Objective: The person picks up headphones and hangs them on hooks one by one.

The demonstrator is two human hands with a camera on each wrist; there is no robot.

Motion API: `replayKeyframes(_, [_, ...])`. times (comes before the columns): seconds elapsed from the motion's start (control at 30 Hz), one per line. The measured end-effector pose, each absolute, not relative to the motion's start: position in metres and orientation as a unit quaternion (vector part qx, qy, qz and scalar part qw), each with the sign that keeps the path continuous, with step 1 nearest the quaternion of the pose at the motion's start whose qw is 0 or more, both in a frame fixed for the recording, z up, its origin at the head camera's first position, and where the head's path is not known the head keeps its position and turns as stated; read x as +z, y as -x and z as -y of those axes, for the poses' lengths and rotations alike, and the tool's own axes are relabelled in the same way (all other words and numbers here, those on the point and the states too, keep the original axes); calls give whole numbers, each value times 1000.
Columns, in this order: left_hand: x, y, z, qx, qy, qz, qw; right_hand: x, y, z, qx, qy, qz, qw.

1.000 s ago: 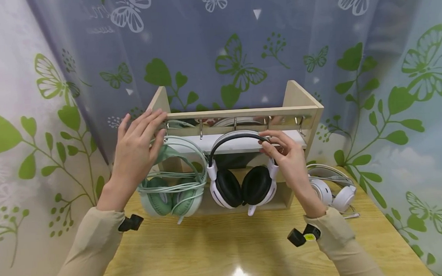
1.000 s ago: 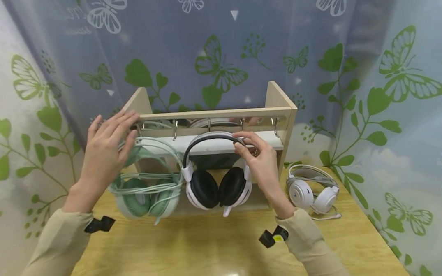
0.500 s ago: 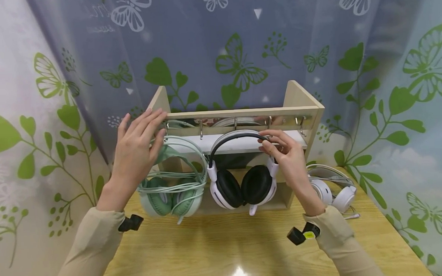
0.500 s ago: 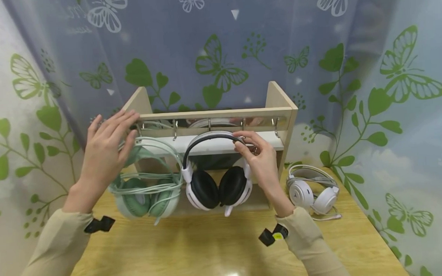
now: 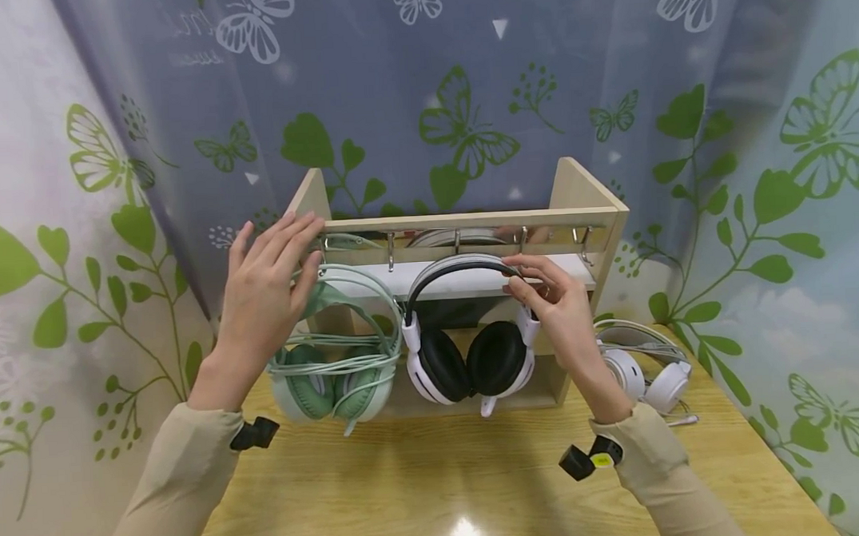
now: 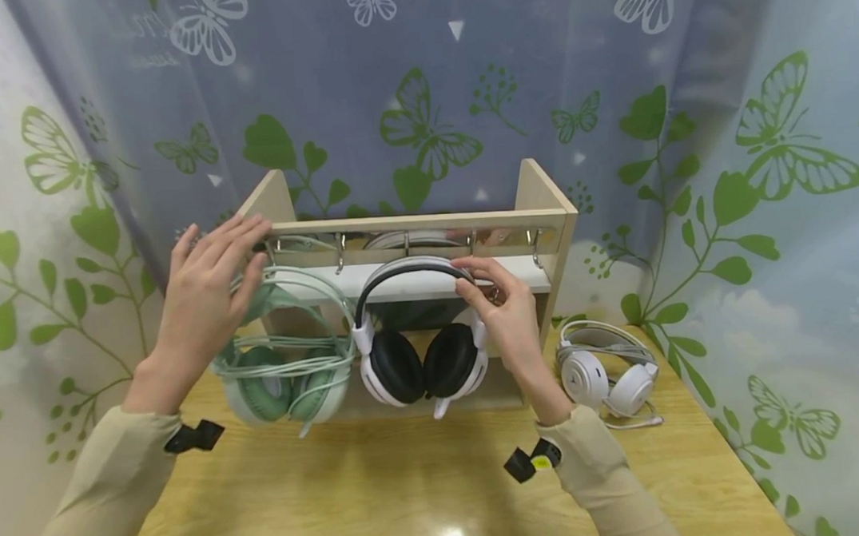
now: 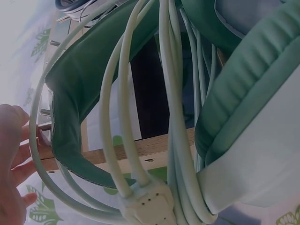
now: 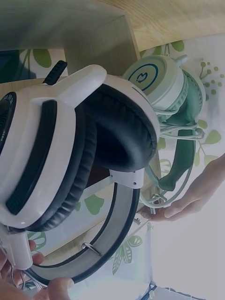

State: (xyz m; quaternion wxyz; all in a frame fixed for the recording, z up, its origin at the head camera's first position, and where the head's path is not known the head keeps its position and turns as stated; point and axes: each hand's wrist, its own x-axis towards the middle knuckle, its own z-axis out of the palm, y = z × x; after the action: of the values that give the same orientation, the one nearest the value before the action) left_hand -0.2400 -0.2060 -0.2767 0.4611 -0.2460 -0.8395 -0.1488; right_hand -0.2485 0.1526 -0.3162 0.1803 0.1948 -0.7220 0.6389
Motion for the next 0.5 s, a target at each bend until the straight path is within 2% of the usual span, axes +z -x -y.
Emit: replayKeyframes(0.5, [-277,240,205,-147,245,841,460,-321,247,-159,634,-182,728,186])
